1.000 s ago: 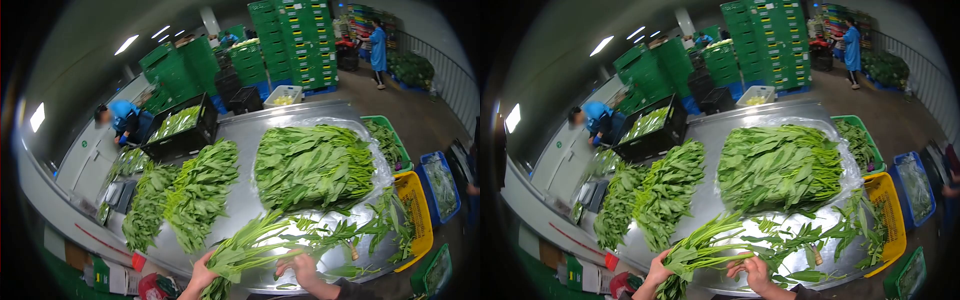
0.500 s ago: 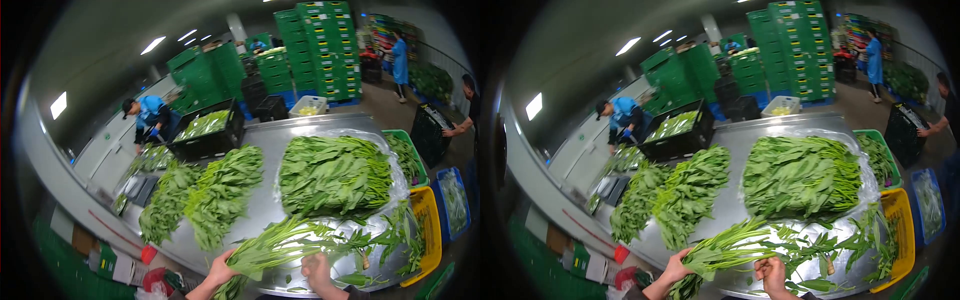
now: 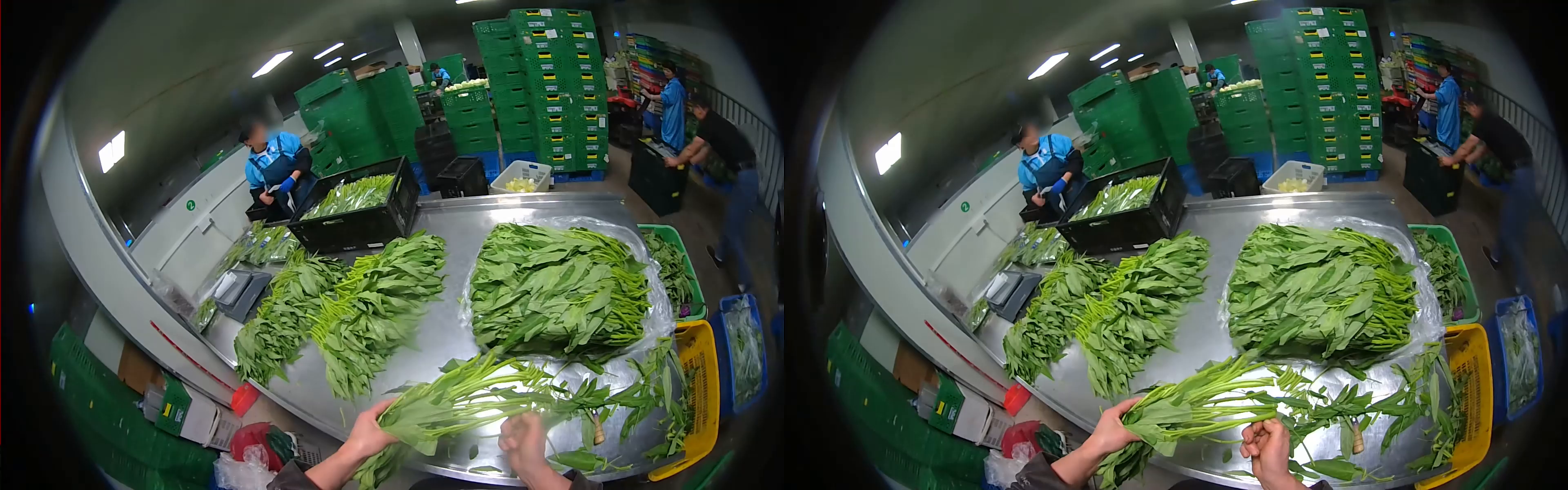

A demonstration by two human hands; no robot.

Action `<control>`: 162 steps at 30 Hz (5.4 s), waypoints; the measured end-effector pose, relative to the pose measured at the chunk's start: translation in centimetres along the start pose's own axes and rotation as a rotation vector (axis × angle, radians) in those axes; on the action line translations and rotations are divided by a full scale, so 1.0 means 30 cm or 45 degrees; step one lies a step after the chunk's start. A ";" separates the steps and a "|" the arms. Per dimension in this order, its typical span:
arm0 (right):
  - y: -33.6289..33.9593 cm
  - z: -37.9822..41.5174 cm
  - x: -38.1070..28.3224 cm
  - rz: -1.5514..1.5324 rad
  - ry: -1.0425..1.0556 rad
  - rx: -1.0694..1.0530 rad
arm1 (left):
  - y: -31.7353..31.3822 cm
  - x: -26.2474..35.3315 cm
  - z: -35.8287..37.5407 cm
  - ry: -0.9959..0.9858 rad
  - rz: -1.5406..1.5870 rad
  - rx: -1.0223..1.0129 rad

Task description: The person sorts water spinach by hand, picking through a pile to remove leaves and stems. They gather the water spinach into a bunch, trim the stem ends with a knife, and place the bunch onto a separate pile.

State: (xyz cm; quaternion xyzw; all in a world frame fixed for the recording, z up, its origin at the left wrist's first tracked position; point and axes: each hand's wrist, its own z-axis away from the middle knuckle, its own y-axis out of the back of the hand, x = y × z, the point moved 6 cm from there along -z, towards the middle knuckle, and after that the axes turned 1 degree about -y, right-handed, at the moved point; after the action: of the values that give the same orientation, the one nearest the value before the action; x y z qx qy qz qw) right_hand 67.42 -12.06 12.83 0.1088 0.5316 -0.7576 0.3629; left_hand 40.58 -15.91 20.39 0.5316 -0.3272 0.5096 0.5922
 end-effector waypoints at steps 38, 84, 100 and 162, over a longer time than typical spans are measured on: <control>0.203 -0.122 -0.306 1.548 0.745 0.080 | 0.045 0.110 -0.082 -0.133 -0.227 0.058; 0.032 -0.102 -0.200 0.975 0.483 -0.575 | -0.097 0.113 -0.093 -0.380 -0.574 -0.027; -0.026 -0.206 -0.323 1.532 0.743 -0.309 | -0.055 0.192 -0.031 -1.189 -1.327 -0.183; 0.123 -0.406 -0.137 1.214 0.434 -0.337 | -0.048 0.386 0.138 -1.581 -1.531 -0.505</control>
State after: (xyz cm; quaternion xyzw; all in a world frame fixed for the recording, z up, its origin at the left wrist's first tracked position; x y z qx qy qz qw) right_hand 70.12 -0.13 7.39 0.4136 0.5657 -0.4061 0.5865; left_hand 45.66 -16.81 31.64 0.6817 -0.3370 -0.3344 0.5567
